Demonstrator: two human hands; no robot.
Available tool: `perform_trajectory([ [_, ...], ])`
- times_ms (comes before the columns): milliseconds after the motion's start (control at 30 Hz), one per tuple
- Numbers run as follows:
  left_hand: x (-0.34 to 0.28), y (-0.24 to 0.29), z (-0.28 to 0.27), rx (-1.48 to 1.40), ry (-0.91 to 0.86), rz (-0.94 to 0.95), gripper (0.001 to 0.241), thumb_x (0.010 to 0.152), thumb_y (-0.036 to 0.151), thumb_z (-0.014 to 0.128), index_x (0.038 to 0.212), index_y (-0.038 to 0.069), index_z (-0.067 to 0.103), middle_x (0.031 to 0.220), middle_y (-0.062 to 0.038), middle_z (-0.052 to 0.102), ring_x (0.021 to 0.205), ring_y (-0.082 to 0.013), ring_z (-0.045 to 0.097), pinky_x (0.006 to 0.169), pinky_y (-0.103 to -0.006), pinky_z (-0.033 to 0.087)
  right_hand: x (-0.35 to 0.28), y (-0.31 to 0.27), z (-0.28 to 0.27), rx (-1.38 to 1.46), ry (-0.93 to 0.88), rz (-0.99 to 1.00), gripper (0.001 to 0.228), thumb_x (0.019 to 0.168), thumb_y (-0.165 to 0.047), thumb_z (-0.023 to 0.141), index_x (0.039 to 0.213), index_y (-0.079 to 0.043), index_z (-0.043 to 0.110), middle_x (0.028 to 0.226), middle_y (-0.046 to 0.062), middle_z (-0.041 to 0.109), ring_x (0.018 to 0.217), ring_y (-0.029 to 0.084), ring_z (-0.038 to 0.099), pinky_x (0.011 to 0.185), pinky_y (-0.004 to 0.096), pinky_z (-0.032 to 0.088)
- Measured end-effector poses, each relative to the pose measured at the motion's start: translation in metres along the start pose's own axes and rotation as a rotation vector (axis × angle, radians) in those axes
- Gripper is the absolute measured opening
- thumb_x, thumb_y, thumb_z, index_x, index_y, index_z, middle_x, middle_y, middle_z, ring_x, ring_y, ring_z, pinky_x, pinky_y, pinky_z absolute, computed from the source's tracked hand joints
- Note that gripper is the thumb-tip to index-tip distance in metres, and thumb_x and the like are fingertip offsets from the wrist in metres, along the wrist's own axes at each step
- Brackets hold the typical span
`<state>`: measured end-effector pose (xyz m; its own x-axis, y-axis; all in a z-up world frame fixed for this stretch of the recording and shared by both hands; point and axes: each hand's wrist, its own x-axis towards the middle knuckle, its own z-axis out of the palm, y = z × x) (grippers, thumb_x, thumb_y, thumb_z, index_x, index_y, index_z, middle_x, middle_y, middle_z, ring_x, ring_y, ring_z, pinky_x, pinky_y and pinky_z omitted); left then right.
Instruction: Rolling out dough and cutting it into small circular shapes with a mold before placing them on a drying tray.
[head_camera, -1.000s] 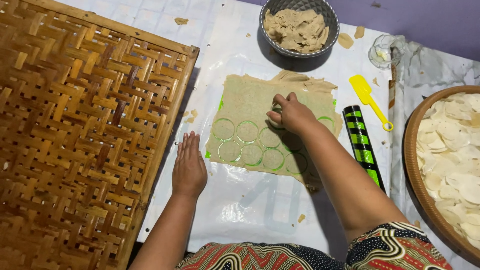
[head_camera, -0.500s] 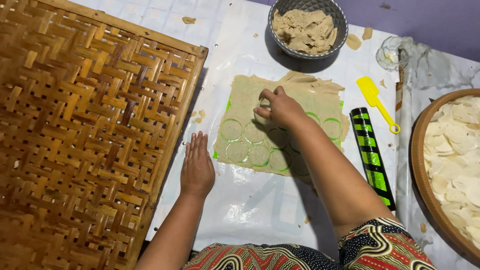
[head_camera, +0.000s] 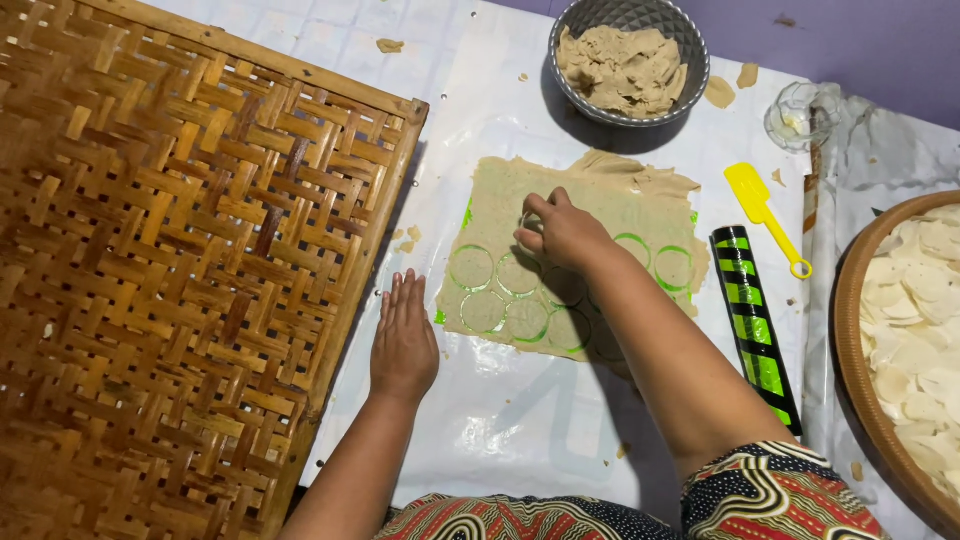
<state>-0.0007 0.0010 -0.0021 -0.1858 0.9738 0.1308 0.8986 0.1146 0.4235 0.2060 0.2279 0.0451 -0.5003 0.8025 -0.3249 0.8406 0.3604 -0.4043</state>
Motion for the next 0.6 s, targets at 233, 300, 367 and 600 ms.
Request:
perform_trajectory([
  [233,-0.001,-0.002,0.004,0.021,0.015,0.006,0.049,0.104,0.008,0.032,0.153,0.002,0.037,0.162,-0.021,0.036,0.154,-0.0332,0.027,0.128,-0.0441,0.017,0.009,0.003,-0.003,0.014,0.021,0.022,0.038,0.099,-0.056,0.053,0.123,-0.026,0.047,0.125,0.018,0.046,0.098,0.061,0.065,0.090,0.066,0.055],
  [300,0.000,-0.002,0.002,0.004,0.016,0.009,0.049,0.104,0.008,0.032,0.152,0.001,0.037,0.162,-0.021,0.036,0.154,-0.0336,0.026,0.128,-0.0440,0.017,0.016,0.003,-0.006,-0.032,-0.008,0.046,0.043,0.097,-0.056,0.058,0.125,-0.024,0.052,0.126,0.019,0.049,0.101,0.057,0.066,0.090,0.064,0.055],
  [367,0.001,-0.002,0.004,0.010,0.021,0.009,0.049,0.104,0.008,0.032,0.153,0.002,0.037,0.162,-0.021,0.036,0.154,-0.0334,0.026,0.128,-0.0440,0.017,0.012,-0.012,-0.020,-0.037,0.029,0.017,0.042,0.097,-0.054,0.060,0.125,-0.024,0.052,0.125,0.019,0.049,0.100,0.058,0.066,0.089,0.063,0.055],
  [600,0.000,0.003,-0.004,-0.021,0.010,-0.005,0.049,0.104,0.008,0.031,0.152,0.003,0.037,0.161,-0.021,0.036,0.154,-0.0330,0.027,0.127,-0.0440,0.017,0.017,-0.052,-0.008,0.012,0.027,-0.136,0.040,0.097,-0.052,0.060,0.124,-0.023,0.054,0.121,0.020,0.050,0.097,0.059,0.066,0.086,0.064,0.055],
])
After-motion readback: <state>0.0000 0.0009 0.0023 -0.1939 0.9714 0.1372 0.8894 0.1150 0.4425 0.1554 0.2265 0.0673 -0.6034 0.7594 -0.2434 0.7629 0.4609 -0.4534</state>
